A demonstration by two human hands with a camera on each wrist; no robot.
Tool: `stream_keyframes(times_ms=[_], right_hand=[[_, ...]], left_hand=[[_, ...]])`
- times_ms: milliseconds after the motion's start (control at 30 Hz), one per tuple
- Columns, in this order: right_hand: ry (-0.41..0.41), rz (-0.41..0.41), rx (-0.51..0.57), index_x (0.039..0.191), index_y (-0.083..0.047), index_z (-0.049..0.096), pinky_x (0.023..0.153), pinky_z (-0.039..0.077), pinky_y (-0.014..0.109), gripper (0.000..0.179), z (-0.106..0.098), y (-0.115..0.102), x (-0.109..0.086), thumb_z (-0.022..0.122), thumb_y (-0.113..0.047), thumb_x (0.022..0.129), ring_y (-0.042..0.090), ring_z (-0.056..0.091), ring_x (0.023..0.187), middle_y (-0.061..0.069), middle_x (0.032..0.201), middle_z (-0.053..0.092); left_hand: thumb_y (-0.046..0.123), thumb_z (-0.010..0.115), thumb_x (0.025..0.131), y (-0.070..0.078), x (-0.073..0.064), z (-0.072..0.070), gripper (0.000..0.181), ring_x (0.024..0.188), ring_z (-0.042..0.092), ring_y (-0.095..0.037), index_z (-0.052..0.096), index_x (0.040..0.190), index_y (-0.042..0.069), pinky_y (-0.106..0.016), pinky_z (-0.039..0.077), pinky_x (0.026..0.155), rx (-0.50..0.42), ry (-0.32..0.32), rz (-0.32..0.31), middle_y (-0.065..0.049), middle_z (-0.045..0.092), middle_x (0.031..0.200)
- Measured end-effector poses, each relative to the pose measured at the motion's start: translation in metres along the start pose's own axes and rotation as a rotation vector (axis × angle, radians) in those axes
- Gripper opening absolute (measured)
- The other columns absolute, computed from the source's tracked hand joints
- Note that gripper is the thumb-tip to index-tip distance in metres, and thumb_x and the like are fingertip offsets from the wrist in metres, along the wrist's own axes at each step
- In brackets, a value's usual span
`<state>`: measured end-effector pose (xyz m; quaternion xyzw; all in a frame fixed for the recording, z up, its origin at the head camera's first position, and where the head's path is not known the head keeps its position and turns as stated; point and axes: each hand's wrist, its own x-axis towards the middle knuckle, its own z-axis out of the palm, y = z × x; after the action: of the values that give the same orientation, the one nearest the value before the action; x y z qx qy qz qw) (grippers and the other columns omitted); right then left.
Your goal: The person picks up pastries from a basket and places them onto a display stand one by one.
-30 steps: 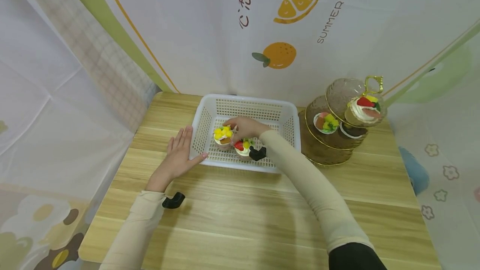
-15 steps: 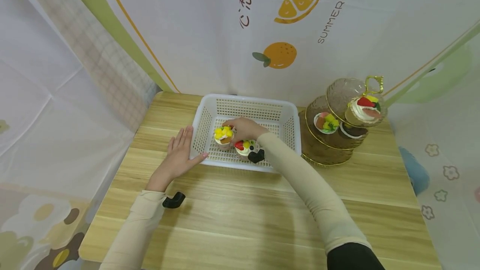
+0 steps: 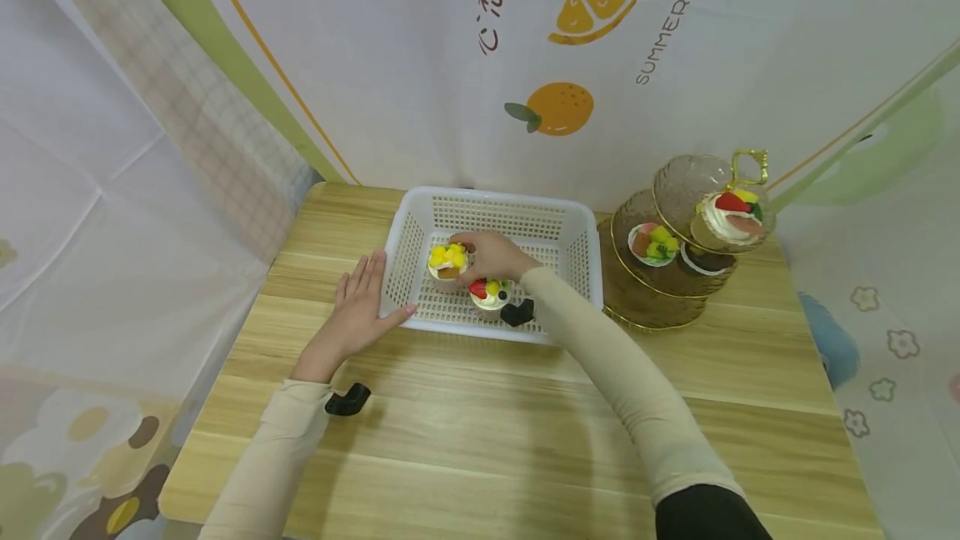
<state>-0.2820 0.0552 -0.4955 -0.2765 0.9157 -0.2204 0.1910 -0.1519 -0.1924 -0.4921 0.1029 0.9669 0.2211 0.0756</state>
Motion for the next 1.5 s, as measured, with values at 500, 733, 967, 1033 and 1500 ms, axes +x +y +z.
stream_keyframes(times_ms=[500, 733, 967, 1033, 1500], right_hand=[[0.225, -0.017, 0.158, 0.139, -0.023, 0.047, 0.111, 0.035, 0.048, 0.081, -0.039, -0.014, -0.031, 0.079, -0.045, 0.068, 0.022, 0.045, 0.132, -0.001, 0.142, 0.051], [0.320, -0.002, 0.277, 0.138, -0.019, 0.049, 0.104, 0.044, 0.040, 0.083, -0.045, -0.004, -0.060, 0.083, -0.043, 0.066, 0.018, 0.050, 0.125, -0.002, 0.141, 0.052], [0.408, 0.055, 0.327, 0.136, -0.020, 0.049, 0.103, 0.044, 0.041, 0.078, -0.052, 0.003, -0.101, 0.081, -0.044, 0.069, 0.019, 0.050, 0.124, -0.001, 0.140, 0.052], [0.440, 0.055, 0.352, 0.136, -0.021, 0.050, 0.103, 0.044, 0.041, 0.077, -0.055, 0.006, -0.114, 0.081, -0.043, 0.069, 0.018, 0.049, 0.124, -0.001, 0.139, 0.052], [0.695, 0.111, 0.357, 0.132, -0.017, 0.053, 0.105, 0.038, 0.049, 0.071, -0.045, 0.034, -0.217, 0.084, -0.020, 0.068, 0.023, 0.054, 0.114, 0.008, 0.128, 0.058]], left_hand=[[0.067, 0.048, 0.086, 0.000, 0.000, -0.002, 0.105, 0.149, -0.008, -0.035, -0.008, 0.151, 0.007, -0.061, -0.005, 0.116, -0.005, -0.008, -0.006, -0.009, -0.011, 0.160], [0.064, 0.049, 0.087, 0.000, 0.000, -0.002, 0.104, 0.149, -0.007, -0.034, -0.007, 0.152, 0.005, -0.061, -0.003, 0.116, 0.013, -0.001, 0.004, -0.009, -0.009, 0.160], [0.063, 0.050, 0.087, 0.001, 0.000, -0.001, 0.103, 0.149, -0.008, -0.034, -0.007, 0.152, 0.006, -0.061, -0.004, 0.116, -0.005, -0.004, 0.007, -0.008, -0.010, 0.160], [0.063, 0.049, 0.087, 0.001, 0.000, -0.001, 0.103, 0.149, -0.009, -0.033, -0.008, 0.151, 0.006, -0.061, -0.005, 0.116, -0.010, -0.010, 0.005, -0.008, -0.011, 0.160], [0.066, 0.047, 0.087, -0.001, 0.000, 0.000, 0.104, 0.149, -0.011, -0.032, -0.012, 0.151, 0.009, -0.060, -0.005, 0.117, -0.009, -0.015, 0.010, -0.006, -0.013, 0.160]])
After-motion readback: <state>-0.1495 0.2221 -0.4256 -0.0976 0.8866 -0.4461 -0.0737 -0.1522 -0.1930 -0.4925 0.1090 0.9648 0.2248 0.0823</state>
